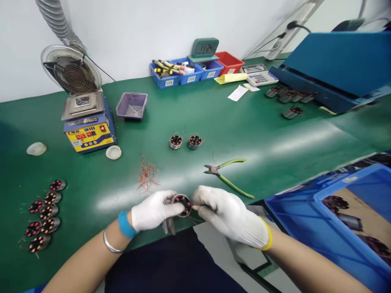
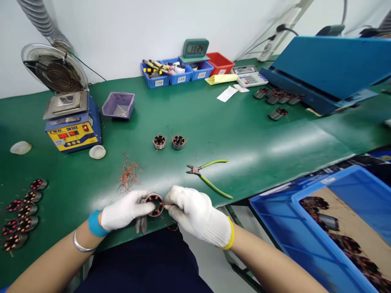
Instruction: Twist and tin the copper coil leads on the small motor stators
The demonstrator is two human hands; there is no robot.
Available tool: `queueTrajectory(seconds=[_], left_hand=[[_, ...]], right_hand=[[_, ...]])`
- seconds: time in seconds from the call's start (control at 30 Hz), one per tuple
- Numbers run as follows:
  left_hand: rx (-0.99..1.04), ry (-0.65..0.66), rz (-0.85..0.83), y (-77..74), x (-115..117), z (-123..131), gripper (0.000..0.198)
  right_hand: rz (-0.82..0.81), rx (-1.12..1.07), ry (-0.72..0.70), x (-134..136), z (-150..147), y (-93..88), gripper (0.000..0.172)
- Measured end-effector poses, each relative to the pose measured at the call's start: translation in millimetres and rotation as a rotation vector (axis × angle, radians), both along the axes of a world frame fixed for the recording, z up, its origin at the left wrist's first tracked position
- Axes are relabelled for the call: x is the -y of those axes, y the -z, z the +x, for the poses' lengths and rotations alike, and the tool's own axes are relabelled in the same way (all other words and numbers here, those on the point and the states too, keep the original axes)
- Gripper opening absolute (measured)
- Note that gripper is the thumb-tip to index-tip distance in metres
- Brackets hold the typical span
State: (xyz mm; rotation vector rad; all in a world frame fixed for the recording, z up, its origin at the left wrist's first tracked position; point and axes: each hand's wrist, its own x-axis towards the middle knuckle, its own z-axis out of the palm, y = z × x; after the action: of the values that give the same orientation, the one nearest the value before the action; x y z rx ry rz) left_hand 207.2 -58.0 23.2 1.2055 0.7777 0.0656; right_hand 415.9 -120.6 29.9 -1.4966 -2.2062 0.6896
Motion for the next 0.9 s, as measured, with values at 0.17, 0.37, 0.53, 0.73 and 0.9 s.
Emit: queueTrajectory(seconds=[0.17, 0.37, 0.53, 0.73, 0.9], left_hand=[[0.084, -0.134, 0.138, 6.0, 6, 1, 0.017], [0.069, -0.142, 0.620, 4.6, 19, -2, 0.049], [0.316, 0.180, 1.245, -9.7, 26, -4, 0.015], [0.267, -0.080, 0.633, 13.3, 28, -7, 0.027], [0.155, -0.107, -0.088, 8.5, 25, 1, 0.043]], right_hand=[[0.180, 0.265, -0.029, 7, -3, -4.9, 0.017], [-0.276, 0.108, 0.115, 5, -3, -21.2, 0.012], [-0.756, -0.358, 0.160, -6, 2, -14.3, 0.005], [-0.695, -0.334, 0.204, 0, 3, -17.3, 0.009], [-0.623, -0.219, 0.218, 0, 0, -21.0, 0.009]])
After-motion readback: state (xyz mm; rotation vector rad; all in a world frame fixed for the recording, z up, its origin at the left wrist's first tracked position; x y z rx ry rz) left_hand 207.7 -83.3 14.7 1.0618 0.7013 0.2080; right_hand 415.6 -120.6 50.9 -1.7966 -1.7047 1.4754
